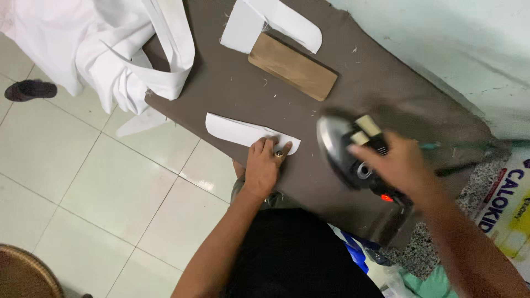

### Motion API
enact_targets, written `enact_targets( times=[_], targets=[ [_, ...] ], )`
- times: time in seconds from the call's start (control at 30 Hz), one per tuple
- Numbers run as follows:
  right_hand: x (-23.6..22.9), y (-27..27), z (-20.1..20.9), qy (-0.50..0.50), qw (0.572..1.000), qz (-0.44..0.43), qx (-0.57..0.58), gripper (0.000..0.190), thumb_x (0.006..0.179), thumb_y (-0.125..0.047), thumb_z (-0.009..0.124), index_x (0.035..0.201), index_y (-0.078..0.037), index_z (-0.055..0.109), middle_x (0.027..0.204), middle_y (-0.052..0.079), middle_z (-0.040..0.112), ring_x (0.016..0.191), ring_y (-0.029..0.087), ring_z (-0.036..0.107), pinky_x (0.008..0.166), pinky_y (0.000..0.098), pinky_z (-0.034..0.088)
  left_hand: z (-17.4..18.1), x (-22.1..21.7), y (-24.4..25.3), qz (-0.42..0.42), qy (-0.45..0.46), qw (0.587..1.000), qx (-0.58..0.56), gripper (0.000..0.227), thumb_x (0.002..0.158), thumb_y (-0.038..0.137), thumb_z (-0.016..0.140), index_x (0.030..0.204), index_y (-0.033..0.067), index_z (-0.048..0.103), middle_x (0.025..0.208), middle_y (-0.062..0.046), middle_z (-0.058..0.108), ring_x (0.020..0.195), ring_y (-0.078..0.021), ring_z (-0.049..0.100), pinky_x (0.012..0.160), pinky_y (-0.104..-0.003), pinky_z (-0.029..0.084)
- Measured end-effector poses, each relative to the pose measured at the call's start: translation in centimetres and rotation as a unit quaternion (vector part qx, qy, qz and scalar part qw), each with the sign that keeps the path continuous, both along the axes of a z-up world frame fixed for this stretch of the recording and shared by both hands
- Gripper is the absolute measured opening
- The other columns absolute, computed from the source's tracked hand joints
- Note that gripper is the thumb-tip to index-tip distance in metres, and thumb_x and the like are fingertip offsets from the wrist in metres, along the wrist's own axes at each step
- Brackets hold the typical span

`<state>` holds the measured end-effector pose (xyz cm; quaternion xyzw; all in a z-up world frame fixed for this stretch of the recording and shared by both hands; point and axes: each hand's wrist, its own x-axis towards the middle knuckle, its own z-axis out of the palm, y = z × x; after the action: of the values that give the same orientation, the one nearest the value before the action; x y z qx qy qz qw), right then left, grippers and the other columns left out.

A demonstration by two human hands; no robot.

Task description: The person irons a white fabric strip on a brown ironing board using a steam iron and a wooden pressing block. They repeatedly fold the fabric, press it with the iron, and use the wooden block to smooth the edges.

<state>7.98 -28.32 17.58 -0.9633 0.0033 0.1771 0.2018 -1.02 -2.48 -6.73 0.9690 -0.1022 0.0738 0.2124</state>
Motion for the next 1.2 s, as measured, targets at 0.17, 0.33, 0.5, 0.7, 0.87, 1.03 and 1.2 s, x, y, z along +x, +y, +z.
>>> enact_targets(
  times=[0.17, 0.33, 0.5, 0.7, 0.87, 1.03, 1.2],
  targets=[
    [0.6, 5.1, 1.0, 0.138, 0.967, 0.175, -0.12, 0.058, 0.094, -0.043, 0.067, 0.131, 0.001, 0.062, 0.099, 0.027, 0.077, 0.082, 0.039, 0.079, 0.062, 0.0477, 0.064, -0.7, -0.2, -0.1, 0.023, -0.046, 0.995, -0.082, 0.023, 0.099, 0.014, 0.06, 0.115, 0.0179, 0.075, 0.119, -0.009, 0.06, 0.12, -0.0356, 0.056, 0.099, -0.045, 0.047],
    [1.7, 5.9, -1.3, 0.155, 0.951, 0.248, -0.1, 0.057, 0.099, -0.037, 0.06, 0.137, 0.005, 0.058, 0.099, 0.029, 0.076, 0.079, 0.039, 0.078, 0.057, 0.0477, 0.063, 1.9, -0.7, 1.4, 0.027, -0.065, 0.987, -0.142, 0.017, 0.1, 0.009, 0.058, 0.1, 0.0072, 0.075, 0.119, -0.012, 0.063, 0.12, -0.0371, 0.058, 0.097, -0.044, 0.049],
    [3.3, 7.1, -2.6, 0.135, 0.92, 0.359, -0.085, 0.046, 0.095, -0.042, 0.062, 0.12, -0.003, 0.069, 0.089, 0.023, 0.077, 0.072, 0.036, 0.077, 0.051, 0.0433, 0.059, 4.0, -3.1, 6.0, 0.043, -0.036, 0.997, 0.055, 0.054, 0.104, 0.056, 0.053, 0.147, 0.023, 0.056, 0.162, -0.006, 0.043, 0.153, -0.0308, 0.031, 0.122, -0.059, 0.023],
    [3.0, 9.5, -2.1, 0.14, 0.895, 0.415, -0.089, 0.047, 0.093, -0.041, 0.061, 0.124, -0.005, 0.066, 0.084, 0.019, 0.077, 0.07, 0.035, 0.076, 0.053, 0.0441, 0.058, 4.3, -3.4, 9.5, 0.079, -0.055, 0.99, 0.102, 0.06, 0.103, 0.059, 0.049, 0.154, 0.0259, 0.049, 0.165, -0.003, 0.041, 0.155, -0.0233, 0.032, 0.121, -0.061, 0.013],
    [1.9, 11.3, -1.6, 0.138, 0.914, 0.378, -0.054, 0.041, 0.096, -0.035, 0.061, 0.115, 0.0, 0.067, 0.082, 0.023, 0.075, 0.07, 0.037, 0.075, 0.056, 0.044, 0.059, 3.9, -3.4, 12.1, 0.115, -0.074, 0.983, 0.121, 0.058, 0.103, 0.055, 0.054, 0.153, 0.0264, 0.05, 0.165, 0.0, 0.043, 0.153, -0.0197, 0.036, 0.123, -0.058, 0.013],
    [1.1, 12.5, -2.0, 0.166, 0.92, 0.348, -0.074, 0.036, 0.095, -0.036, 0.057, 0.112, -0.006, 0.065, 0.079, 0.021, 0.074, 0.075, 0.041, 0.076, 0.061, 0.0526, 0.059, 4.7, -0.9, 13.3, 0.136, -0.13, 0.979, 0.083, 0.033, 0.1, 0.038, 0.067, 0.129, 0.0207, 0.07, 0.141, 0.0, 0.066, 0.131, -0.0228, 0.06, 0.11, -0.051, 0.036],
    [0.0, 13.4, -2.5, 0.144, 0.933, 0.322, -0.067, 0.041, 0.09, -0.034, 0.059, 0.119, -0.004, 0.063, 0.085, 0.022, 0.074, 0.081, 0.045, 0.075, 0.066, 0.0546, 0.06, 5.6, 12.6, 9.4, 0.027, -0.269, 0.957, -0.109, 0.029, 0.099, 0.017, 0.068, 0.127, 0.0125, 0.071, 0.12, -0.017, 0.069, 0.111, -0.0438, 0.067, 0.092, -0.054, 0.053]
  ],
)
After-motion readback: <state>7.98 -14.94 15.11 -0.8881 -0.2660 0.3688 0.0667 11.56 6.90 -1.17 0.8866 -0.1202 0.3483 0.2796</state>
